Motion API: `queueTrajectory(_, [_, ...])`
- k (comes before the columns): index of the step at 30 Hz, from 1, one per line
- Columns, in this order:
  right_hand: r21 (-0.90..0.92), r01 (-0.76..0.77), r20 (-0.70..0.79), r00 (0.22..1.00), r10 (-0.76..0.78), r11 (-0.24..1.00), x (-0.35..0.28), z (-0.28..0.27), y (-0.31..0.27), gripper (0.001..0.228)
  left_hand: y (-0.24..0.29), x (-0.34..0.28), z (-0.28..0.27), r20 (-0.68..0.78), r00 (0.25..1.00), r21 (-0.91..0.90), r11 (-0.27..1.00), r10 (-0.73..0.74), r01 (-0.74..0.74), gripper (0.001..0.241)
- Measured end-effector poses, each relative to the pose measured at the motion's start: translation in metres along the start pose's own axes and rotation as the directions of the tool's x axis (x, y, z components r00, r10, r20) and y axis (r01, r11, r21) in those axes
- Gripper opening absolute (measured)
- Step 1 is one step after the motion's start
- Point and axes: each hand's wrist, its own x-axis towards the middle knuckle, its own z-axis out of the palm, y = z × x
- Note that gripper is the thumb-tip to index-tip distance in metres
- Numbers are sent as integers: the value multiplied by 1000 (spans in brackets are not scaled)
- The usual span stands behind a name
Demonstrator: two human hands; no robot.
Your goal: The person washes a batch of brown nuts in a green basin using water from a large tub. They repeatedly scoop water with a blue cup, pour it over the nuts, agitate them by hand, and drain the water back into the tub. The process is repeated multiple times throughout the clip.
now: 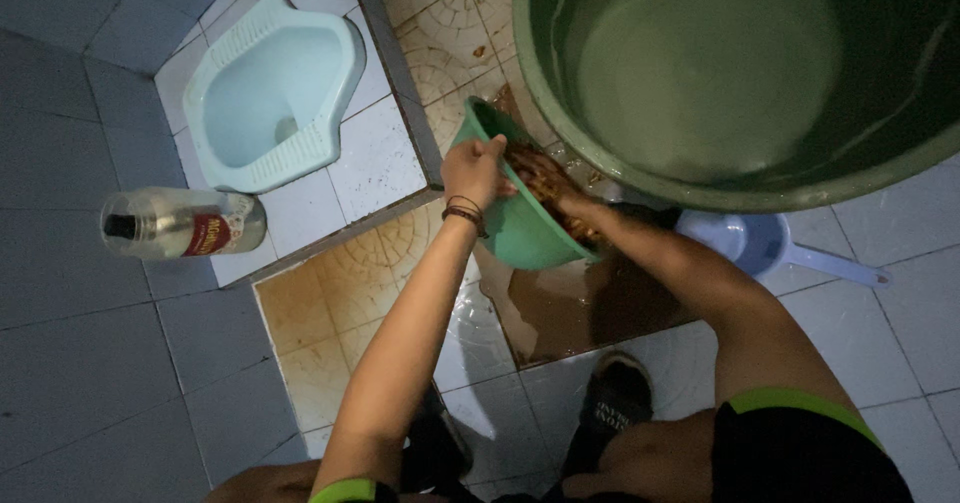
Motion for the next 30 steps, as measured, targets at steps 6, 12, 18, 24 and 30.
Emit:
queueTrajectory(6, [70,-12,4,1000,12,997,0,-4,-1,62,7,0,5,-17,1000,3,1000,23,-23,41])
queueTrajectory(12, [70,-62,13,998,61,996,-3,-1,5,63,3,1,8,-16,1000,-14,1000,11,-11,39])
queueTrajectory(18, [89,-116,22,993,114,989,-5,2,15,64,-10,11,7,54,998,-229,973,9,4,37])
queueTrajectory(24, [-104,-201,89,973,211,974,-13,13,-2,67,-80,-28,-34,-64,997,-362,932,-32,7,26])
queueTrajectory(30, [-688,-68,138,965,223,722,-32,47,-64,94,-219,-79,-91,-84,974,-609,785,-212,119,11])
